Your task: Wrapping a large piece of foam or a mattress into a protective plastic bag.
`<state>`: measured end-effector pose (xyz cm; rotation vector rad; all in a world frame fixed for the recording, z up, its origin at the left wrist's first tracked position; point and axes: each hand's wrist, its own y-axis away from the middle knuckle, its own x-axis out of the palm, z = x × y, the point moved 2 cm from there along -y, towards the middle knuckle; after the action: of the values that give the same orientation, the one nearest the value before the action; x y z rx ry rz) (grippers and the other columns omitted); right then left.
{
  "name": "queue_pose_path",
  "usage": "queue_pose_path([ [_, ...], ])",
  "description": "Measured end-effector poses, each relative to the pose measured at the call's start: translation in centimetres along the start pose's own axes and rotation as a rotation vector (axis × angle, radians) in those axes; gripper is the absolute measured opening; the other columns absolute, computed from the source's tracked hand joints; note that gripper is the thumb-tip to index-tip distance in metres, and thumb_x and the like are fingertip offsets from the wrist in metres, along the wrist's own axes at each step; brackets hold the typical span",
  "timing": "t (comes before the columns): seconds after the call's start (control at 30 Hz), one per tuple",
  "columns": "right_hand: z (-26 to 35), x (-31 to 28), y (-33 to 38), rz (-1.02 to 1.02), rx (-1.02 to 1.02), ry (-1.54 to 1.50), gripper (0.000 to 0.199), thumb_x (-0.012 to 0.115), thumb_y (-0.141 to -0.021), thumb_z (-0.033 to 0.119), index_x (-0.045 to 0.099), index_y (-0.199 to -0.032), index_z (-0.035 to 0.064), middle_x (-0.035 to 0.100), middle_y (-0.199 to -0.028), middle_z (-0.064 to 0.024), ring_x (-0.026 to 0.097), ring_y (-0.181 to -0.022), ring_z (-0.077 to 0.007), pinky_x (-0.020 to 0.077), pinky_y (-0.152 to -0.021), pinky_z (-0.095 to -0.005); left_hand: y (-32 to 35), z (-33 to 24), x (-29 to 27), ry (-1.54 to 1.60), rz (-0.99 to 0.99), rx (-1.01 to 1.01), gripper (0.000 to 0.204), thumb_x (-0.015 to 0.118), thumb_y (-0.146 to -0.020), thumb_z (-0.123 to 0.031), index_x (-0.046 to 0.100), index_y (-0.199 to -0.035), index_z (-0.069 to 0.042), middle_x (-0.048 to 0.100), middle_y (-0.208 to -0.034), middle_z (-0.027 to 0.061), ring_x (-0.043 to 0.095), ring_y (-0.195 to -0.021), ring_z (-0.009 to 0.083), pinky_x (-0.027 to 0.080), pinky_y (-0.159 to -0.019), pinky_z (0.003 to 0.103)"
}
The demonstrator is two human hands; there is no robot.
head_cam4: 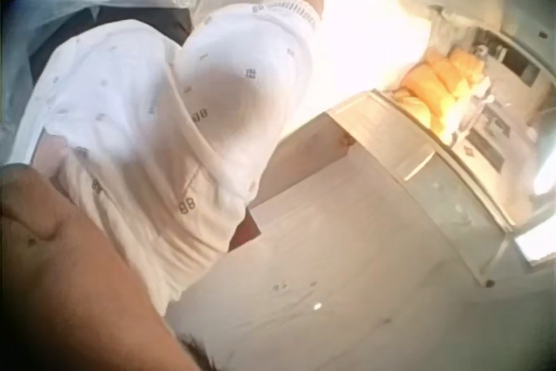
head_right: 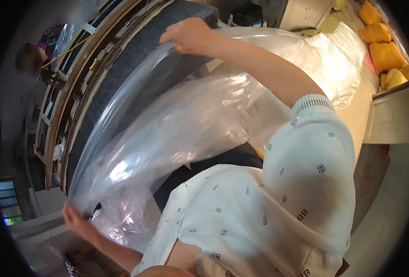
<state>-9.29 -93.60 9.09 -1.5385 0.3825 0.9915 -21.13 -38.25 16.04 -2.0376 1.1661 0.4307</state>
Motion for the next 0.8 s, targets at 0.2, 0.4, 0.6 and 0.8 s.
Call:
queue_pose_path([
  [0.2, 3.3, 0.2, -0.2, 0.085, -0.037, -0.113, 0.026, 0.056, -0.068, 0.005, 0.062, -0.089, 0.0197, 0.059, -0.085, 0.0010, 0.060, -0.074, -0.0233, 0.0475, -0.058, -0.0371, -1.6, 5.5, -17.3, -0.012, -0.383, -0.162, 0.036, 0.051, -0.088, -0.028, 0.057, -0.111, 0.000, 0.057, -0.114, 0.0119, 0.056, -0.097, 0.0247, 0.041, -0.087, 0.033],
  [0.4, -2.1, 1.9, 8.4, 0.178, 0.187, -0.083, 0.029, 0.055, -0.074, 0.004, 0.050, -0.100, 0.0152, 0.055, -0.092, -0.0073, 0.055, -0.082, -0.0301, 0.0438, -0.066, -0.0389, -9.3, 13.4, -23.4, -0.460, -0.319, -0.030, 0.033, 0.052, -0.088, -0.027, 0.060, -0.107, -0.001, 0.060, -0.108, 0.0103, 0.057, -0.095, 0.0226, 0.043, -0.083, 0.031],
  [0.6, -16.0, -5.6, 42.4, 1.488, 0.571, 0.577, 0.023, 0.059, -0.076, 0.024, 0.063, -0.098, 0.0167, 0.062, -0.098, -0.0012, 0.057, -0.095, -0.0208, 0.0319, -0.095, -0.0513, -12.0, 16.1, -7.3, -0.526, 0.034, 0.065, 0.037, 0.050, -0.089, -0.034, 0.061, -0.108, -0.005, 0.061, -0.109, 0.0103, 0.057, -0.099, 0.0226, 0.043, -0.085, 0.032],
  [0.8, -16.4, -27.7, 52.1, 1.870, 1.398, 0.804, 0.032, 0.055, -0.081, 0.021, 0.060, -0.112, 0.0129, 0.053, -0.121, -0.0095, 0.050, -0.112, -0.0312, 0.0418, -0.088, -0.0494, -13.3, 16.9, 10.0, -0.270, 0.236, 0.184, 0.029, 0.057, -0.086, -0.031, 0.063, -0.086, -0.002, 0.059, -0.084, 0.0065, 0.052, -0.073, 0.0145, 0.041, -0.067, 0.026],
])
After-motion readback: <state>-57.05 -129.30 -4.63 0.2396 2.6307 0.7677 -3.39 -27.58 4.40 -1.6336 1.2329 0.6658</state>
